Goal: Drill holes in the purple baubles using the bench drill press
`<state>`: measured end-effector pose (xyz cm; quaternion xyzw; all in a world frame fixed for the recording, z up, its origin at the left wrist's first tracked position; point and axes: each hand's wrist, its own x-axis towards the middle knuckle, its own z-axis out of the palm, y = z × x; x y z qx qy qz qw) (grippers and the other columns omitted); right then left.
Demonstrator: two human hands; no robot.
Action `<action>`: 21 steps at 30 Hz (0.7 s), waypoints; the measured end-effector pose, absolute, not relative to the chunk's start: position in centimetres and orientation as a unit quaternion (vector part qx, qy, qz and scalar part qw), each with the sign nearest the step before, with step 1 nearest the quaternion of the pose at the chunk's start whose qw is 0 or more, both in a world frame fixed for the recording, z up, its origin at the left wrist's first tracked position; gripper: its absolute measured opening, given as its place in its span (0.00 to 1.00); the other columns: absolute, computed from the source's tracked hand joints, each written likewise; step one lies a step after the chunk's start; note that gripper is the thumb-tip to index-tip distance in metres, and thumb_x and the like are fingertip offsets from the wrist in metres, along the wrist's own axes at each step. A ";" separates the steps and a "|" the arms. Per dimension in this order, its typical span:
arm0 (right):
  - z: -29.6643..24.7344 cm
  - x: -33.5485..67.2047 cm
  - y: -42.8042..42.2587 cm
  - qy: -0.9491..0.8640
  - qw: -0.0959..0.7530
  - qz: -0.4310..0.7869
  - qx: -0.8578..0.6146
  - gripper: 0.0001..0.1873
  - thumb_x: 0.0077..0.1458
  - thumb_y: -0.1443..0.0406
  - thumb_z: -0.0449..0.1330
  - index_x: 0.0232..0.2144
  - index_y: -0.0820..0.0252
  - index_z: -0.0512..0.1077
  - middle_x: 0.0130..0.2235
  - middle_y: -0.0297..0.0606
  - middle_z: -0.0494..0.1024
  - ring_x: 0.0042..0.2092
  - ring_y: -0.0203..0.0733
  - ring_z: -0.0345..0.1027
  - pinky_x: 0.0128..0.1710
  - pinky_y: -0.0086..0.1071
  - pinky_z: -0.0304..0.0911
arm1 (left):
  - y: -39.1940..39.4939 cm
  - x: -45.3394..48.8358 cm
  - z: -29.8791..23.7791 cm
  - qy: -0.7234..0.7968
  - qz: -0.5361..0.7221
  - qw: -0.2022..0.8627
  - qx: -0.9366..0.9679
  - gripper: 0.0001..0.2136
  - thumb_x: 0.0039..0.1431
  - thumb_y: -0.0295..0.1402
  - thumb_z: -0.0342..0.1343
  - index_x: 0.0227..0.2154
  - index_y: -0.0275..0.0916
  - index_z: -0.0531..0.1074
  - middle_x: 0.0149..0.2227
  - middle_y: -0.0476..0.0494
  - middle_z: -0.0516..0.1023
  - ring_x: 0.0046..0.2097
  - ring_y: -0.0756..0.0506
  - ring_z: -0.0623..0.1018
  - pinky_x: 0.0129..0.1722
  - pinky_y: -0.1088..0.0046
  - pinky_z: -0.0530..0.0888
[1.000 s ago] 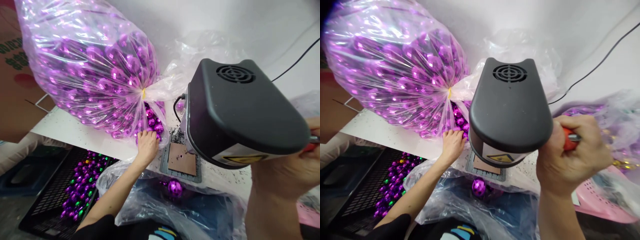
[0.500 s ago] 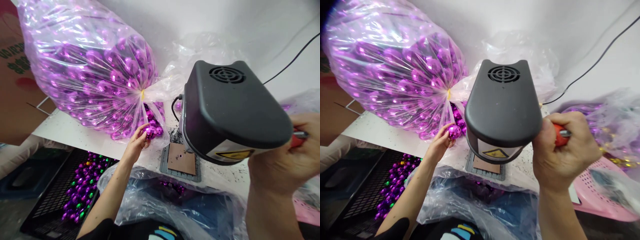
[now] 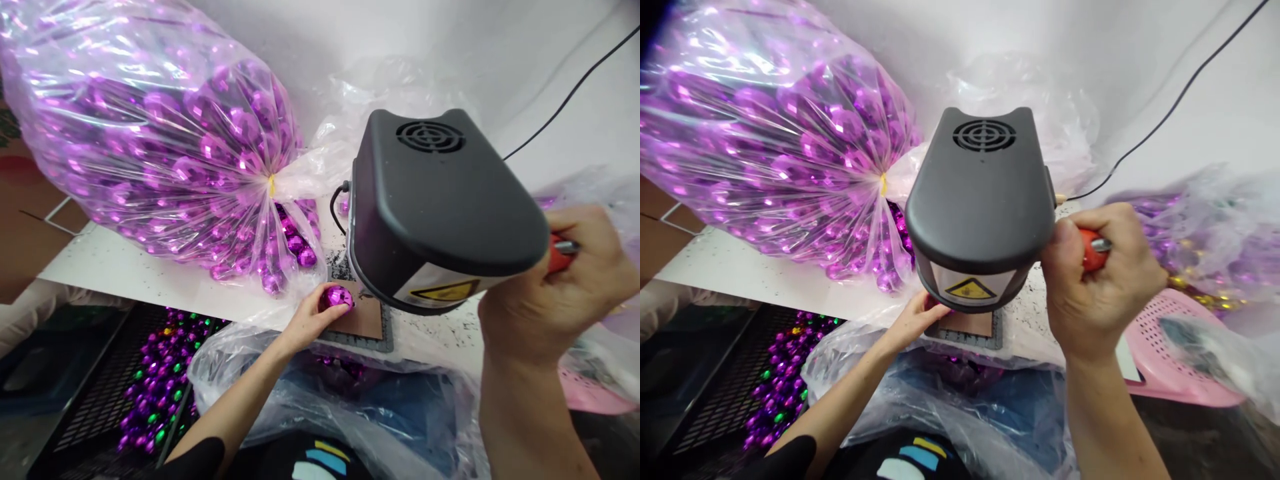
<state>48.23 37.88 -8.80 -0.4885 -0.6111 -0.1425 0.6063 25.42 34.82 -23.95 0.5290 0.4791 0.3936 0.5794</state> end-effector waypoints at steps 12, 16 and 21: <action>-8.7 48.0 37.7 -0.610 0.606 -0.137 -0.492 0.15 0.63 0.58 0.57 0.29 0.64 0.71 0.27 0.28 0.68 0.28 0.22 0.56 0.29 0.23 0.53 | 34.7 29.1 -25.0 0.526 0.321 0.281 0.736 0.19 0.61 0.38 0.62 0.53 0.42 0.72 0.55 0.37 0.75 0.57 0.36 0.75 0.58 0.53 0.72; -8.6 48.1 37.6 -0.608 0.607 -0.130 -0.495 0.15 0.63 0.59 0.58 0.28 0.63 0.71 0.26 0.28 0.67 0.27 0.23 0.54 0.28 0.23 0.52 | 34.9 29.9 -25.4 0.554 0.332 0.278 0.711 0.20 0.53 0.39 0.68 0.48 0.43 0.74 0.50 0.39 0.78 0.55 0.34 0.75 0.59 0.48 0.71; -8.6 47.9 37.3 -0.607 0.601 -0.139 -0.500 0.14 0.62 0.59 0.58 0.28 0.62 0.71 0.26 0.30 0.67 0.27 0.25 0.54 0.26 0.24 0.54 | 34.9 29.9 -25.9 0.545 0.345 0.306 0.700 0.19 0.53 0.40 0.68 0.47 0.44 0.74 0.49 0.40 0.78 0.56 0.34 0.74 0.60 0.48 0.69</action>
